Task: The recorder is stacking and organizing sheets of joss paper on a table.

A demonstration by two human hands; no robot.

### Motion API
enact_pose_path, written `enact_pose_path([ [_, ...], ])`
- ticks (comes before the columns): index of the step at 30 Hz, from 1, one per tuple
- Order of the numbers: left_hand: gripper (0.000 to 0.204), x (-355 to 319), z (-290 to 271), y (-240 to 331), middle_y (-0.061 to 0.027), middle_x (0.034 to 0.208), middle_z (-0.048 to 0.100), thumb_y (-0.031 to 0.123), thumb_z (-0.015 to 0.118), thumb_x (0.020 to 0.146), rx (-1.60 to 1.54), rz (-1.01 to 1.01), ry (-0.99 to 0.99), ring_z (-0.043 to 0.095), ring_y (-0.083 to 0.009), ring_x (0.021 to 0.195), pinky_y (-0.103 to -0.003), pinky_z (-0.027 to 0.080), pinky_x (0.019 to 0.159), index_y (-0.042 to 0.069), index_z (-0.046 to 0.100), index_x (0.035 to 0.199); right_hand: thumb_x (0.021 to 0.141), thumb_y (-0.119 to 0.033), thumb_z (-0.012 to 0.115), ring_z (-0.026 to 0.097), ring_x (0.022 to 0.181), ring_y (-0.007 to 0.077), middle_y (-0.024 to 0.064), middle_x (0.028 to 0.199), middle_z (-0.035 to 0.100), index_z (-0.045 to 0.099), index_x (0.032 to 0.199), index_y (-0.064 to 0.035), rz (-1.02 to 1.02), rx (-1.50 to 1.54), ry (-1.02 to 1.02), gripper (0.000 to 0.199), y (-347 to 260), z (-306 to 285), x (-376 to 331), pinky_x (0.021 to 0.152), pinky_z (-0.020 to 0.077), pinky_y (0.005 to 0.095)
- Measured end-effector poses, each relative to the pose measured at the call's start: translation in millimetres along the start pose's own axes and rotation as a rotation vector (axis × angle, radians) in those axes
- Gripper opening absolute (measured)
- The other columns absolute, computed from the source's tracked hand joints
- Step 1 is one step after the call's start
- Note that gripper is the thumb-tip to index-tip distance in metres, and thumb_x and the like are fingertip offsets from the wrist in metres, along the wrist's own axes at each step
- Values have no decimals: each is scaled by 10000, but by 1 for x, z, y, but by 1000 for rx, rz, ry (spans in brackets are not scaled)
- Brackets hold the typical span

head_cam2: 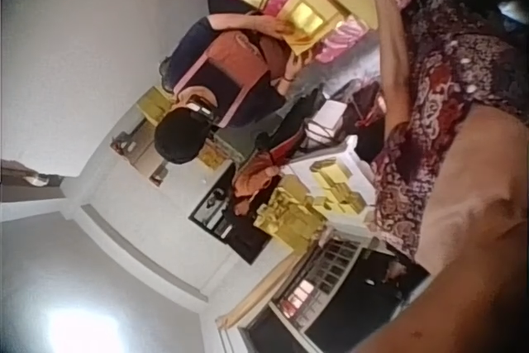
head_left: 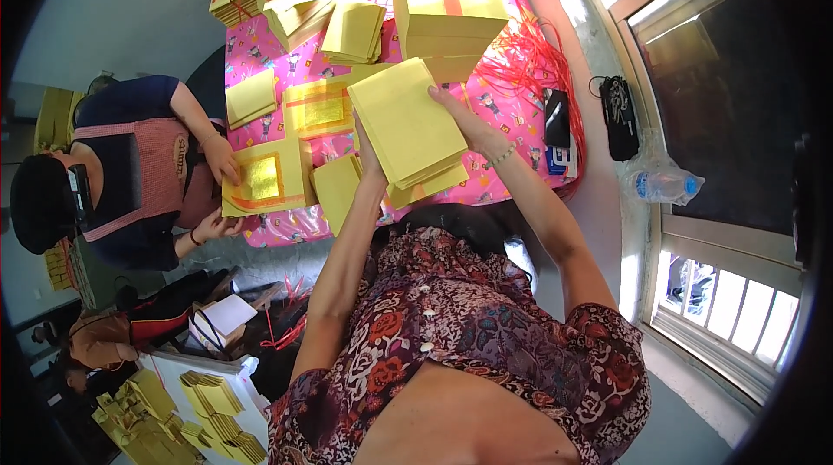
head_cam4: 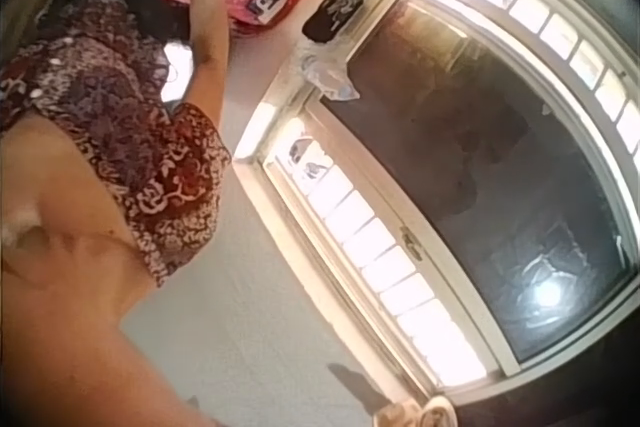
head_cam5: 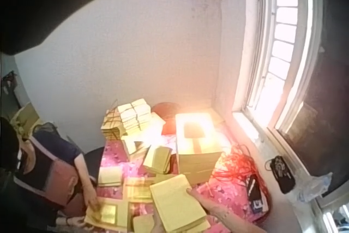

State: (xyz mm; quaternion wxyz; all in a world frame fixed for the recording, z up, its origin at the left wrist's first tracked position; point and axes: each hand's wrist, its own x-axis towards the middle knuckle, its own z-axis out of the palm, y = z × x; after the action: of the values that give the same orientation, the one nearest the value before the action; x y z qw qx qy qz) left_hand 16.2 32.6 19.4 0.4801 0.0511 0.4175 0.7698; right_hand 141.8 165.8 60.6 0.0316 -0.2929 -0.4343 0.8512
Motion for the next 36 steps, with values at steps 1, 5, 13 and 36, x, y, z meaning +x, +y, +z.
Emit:
enact_pose_path([
  [1,749,0,0,0,-123,1351,511,672,282,962,8,-7,4,578,-239,1169,-371,529,935,111,342,1454,959,-540,504,587,1109,157,108,1257,574,437,1374,-31,-1,1,1,660,1,0,0,935,503,309],
  [5,748,6,-13,-5,-125,1355,507,668,298,962,49,12,8,575,-237,1175,-368,525,940,112,330,1461,971,-547,472,583,1121,162,116,1285,560,424,1390,-28,-30,21,9,668,-1,1,-2,944,500,312],
  [13,613,5,-16,-10,-135,1324,544,529,323,1014,-9,-20,49,613,-267,1126,-386,553,913,68,397,1413,985,-524,457,571,1156,158,107,1318,547,408,1411,-29,-77,83,16,655,8,0,-1,955,493,302],
  [36,717,27,-45,33,-138,1505,380,565,278,1017,375,242,74,393,-256,1370,-363,270,1153,34,276,1499,970,-616,383,311,1396,253,133,1550,274,219,1511,-14,-130,95,437,826,21,-15,-34,1149,225,416],
])
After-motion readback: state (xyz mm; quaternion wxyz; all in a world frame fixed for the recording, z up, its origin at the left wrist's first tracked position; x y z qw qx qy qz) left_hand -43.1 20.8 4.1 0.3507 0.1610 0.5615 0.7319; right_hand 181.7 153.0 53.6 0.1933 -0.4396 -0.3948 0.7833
